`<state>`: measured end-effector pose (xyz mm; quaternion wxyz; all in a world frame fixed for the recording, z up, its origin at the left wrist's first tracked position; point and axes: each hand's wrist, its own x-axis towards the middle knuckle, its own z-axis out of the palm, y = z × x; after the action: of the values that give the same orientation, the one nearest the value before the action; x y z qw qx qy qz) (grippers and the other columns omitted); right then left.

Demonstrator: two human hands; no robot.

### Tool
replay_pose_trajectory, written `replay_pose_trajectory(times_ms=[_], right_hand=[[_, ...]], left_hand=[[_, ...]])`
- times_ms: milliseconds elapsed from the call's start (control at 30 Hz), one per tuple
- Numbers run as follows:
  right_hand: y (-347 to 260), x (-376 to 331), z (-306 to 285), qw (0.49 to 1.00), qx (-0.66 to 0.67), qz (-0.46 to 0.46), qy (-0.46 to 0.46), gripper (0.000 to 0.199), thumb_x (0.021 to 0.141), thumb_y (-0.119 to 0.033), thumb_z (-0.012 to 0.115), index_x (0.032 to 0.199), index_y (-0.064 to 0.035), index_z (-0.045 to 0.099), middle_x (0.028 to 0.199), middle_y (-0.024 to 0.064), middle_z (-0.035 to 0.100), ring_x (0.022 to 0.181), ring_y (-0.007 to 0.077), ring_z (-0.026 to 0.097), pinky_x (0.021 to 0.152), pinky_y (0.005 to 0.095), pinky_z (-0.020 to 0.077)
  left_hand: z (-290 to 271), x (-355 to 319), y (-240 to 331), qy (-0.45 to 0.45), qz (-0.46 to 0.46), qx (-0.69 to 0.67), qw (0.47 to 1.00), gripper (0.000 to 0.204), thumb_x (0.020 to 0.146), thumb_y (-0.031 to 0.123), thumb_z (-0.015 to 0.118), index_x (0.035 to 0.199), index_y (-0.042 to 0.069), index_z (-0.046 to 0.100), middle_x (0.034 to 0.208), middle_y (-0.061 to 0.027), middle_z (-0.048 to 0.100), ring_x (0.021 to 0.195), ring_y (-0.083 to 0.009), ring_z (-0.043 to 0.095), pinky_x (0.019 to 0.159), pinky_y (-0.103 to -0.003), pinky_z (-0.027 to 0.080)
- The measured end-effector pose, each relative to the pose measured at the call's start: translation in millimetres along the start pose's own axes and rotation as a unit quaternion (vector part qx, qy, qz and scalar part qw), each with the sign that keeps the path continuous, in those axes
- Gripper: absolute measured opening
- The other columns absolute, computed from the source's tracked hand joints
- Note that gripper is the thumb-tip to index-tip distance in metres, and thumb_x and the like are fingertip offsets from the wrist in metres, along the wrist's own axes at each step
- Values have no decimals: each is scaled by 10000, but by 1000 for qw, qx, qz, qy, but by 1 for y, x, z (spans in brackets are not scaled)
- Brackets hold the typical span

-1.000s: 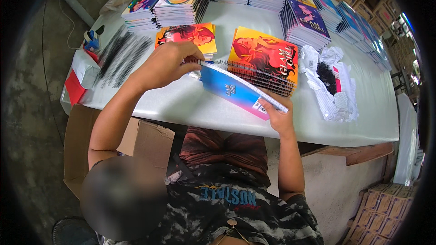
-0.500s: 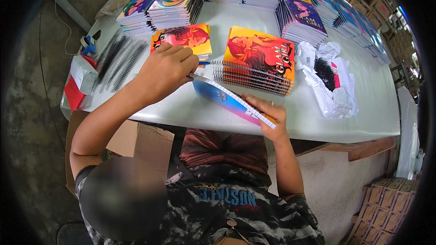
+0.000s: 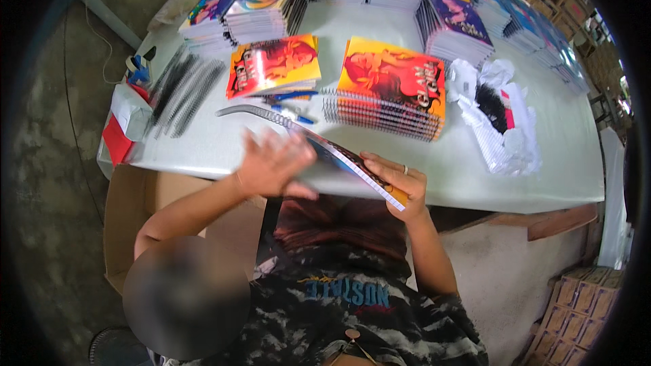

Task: The person assembles spiral-bound notebooks by hand. They pick up a notebook cover, insert a metal spiral coil into the holes, and then place the completed notebook onto a stack on the table.

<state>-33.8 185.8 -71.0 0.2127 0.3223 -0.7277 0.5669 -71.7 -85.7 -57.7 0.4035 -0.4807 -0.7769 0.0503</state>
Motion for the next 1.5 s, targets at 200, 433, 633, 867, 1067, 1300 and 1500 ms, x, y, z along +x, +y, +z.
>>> replay_pose_trajectory(times_ms=[200,433,633,867,1067,1300,1500], right_hand=[[-7,2,12,999,-29,-37,1,305,721,-22,642,1026,-4,637,1032,158,631,931,252,632,798,301,495],[-11,2,14,998,6,-46,-41,317,707,-35,662,1022,-7,640,1025,155,634,944,258,626,813,313,490],[-12,-8,11,998,5,-54,-17,306,715,-59,660,1018,-23,648,1051,148,626,936,259,626,818,323,487],[-1,-8,5,998,-8,-60,12,305,707,-39,666,1011,-16,648,1018,161,634,916,270,632,804,327,496],[-10,-2,15,998,-6,-70,-1,324,704,-49,675,1024,-7,639,1013,166,635,899,262,639,788,324,500],[-16,-3,19,998,12,-58,-19,316,708,-48,677,1019,-7,641,999,164,640,904,259,639,797,322,492],[-3,-2,14,998,-23,-47,45,330,716,8,637,1045,-15,630,1001,143,643,910,268,634,800,314,489]], left_hand=[[42,-32,26,45,-218,-158,962,1195,627,831,334,1335,-113,143,1410,-314,91,1290,-507,45,938,-692,-31],[15,27,-18,266,-351,-120,890,1076,722,786,296,1297,-123,262,1406,-314,97,1312,-472,-10,993,-634,-26],[41,-45,4,97,-189,-152,965,1197,637,839,327,1341,-112,142,1404,-333,59,1307,-480,-37,1016,-586,-68],[11,-9,28,27,-48,-126,990,1159,674,785,414,1361,-79,63,1404,-332,19,1300,-491,36,1014,-611,50],[27,8,6,130,-247,-177,944,1140,687,757,455,1392,-23,13,1432,-281,64,1310,-460,67,1013,-612,18],[72,-4,14,214,-279,-7,936,1080,729,774,319,1361,-80,125,1414,-289,117,1297,-489,96,1035,-579,82],[24,-8,33,142,-104,-90,980,969,704,748,432,1326,12,323,1358,-348,180,1249,-507,207,1002,-584,127]])
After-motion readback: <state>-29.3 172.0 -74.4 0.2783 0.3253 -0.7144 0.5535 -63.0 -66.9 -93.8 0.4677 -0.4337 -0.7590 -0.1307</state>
